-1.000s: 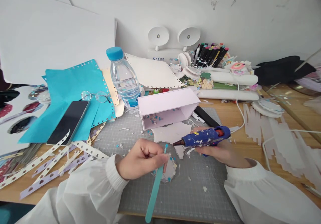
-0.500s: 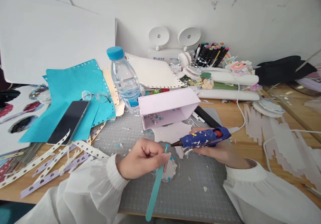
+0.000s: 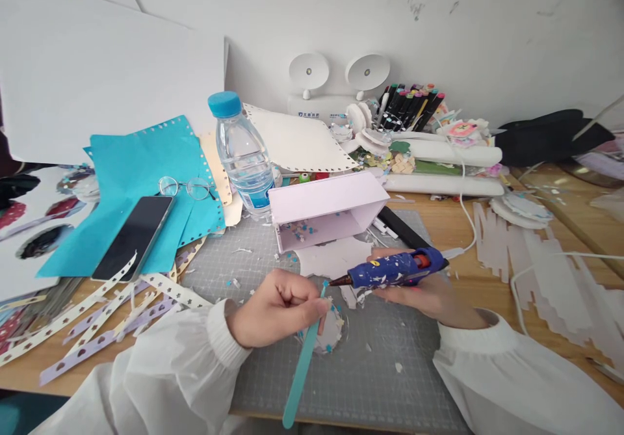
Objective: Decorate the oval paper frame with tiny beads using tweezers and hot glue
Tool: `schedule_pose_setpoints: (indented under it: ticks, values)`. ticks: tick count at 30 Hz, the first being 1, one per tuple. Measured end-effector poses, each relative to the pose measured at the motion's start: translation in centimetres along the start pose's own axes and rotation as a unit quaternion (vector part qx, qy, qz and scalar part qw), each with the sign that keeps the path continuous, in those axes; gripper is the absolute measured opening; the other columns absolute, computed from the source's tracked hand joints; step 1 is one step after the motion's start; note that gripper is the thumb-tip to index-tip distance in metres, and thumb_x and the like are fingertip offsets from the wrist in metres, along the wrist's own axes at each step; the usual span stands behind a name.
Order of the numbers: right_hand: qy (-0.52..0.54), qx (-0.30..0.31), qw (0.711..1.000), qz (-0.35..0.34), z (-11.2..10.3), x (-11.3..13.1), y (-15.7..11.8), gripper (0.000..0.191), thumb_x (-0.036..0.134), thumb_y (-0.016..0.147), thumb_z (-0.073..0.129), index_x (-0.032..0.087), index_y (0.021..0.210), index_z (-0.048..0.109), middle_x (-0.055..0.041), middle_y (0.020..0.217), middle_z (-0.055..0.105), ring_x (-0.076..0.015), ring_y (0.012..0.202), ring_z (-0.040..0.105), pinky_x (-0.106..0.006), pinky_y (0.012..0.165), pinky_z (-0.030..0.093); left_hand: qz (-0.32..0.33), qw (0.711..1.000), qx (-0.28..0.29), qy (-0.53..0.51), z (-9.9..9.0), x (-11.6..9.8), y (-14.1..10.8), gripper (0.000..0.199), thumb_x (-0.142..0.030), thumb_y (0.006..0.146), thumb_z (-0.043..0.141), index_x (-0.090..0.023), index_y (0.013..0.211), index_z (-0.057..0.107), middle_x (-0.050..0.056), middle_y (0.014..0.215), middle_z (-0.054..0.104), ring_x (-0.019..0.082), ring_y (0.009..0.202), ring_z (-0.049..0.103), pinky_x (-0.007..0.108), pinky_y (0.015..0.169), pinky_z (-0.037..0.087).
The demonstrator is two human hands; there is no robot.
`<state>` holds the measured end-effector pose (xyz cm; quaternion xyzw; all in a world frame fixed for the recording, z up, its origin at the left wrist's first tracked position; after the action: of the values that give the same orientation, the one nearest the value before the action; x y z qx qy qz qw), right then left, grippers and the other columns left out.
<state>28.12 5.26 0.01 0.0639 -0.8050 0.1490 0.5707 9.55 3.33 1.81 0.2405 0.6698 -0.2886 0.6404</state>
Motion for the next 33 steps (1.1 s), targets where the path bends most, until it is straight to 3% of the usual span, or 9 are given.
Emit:
schedule_pose_setpoints:
  ticks: [11, 14, 20, 33]
  values:
    - [-0.042, 0.014, 0.999, -0.025, 0.1, 0.9, -0.2, 0.027, 0.045, 0.07, 0.068, 0.022, 0.082, 0.059, -0.0003, 0.071, 0.062, -0.0178, 0.063, 0.06, -0.032, 0.063, 0.052, 0.003, 1.0, 0.002, 0.003, 0.1, 0.0, -0.1, 0.048, -0.045, 0.088, 0.053, -0.01, 0.056, 0.059, -0.006, 0.042, 0.028, 0.006, 0.041, 0.022, 0.023, 0.041, 0.018]
    - [-0.045, -0.006, 0.999, -0.025, -0.2, 0.4, -0.2, 0.033, 0.046, 0.068, 0.07, 0.023, 0.09, 0.061, -0.0021, 0.077, 0.066, -0.0207, 0.069, 0.063, -0.035, 0.067, 0.054, 0.003, 1.0, 0.003, 0.005, 0.1, 0.1, -0.1, 0.048, -0.045, 0.088, 0.053, -0.01, 0.056, 0.059, -0.006, 0.042, 0.029, 0.006, 0.041, 0.023, 0.023, 0.041, 0.018]
    - [-0.054, 0.012, 0.998, -0.033, -0.1, -0.4, -0.1, 0.035, 0.047, 0.07, 0.069, 0.023, 0.094, 0.061, -0.0032, 0.082, 0.068, -0.0232, 0.078, 0.066, -0.037, 0.074, 0.055, 0.001, 1.0, 0.0, 0.006, 0.1, 0.0, -0.1, 0.049, -0.046, 0.088, 0.052, -0.01, 0.055, 0.058, -0.006, 0.043, 0.029, 0.006, 0.041, 0.022, 0.023, 0.041, 0.018]
    - [-0.077, 0.0, 0.996, -0.036, -0.2, 0.2, -0.1, 0.028, 0.047, 0.071, 0.068, 0.023, 0.084, 0.063, -0.0025, 0.077, 0.067, -0.0224, 0.074, 0.065, -0.035, 0.07, 0.056, -0.002, 1.0, 0.001, 0.01, 0.1, 0.0, 0.0, 0.052, -0.051, 0.087, 0.052, -0.011, 0.054, 0.057, -0.006, 0.042, 0.029, 0.006, 0.041, 0.022, 0.022, 0.04, 0.018]
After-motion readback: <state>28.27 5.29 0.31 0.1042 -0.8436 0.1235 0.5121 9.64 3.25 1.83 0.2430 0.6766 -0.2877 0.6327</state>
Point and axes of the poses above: each hand's wrist, its own y-axis towards the middle knuckle, its own z-axis out of the palm, x = y × z, the point moved 7 cm from there along y, towards the middle knuckle
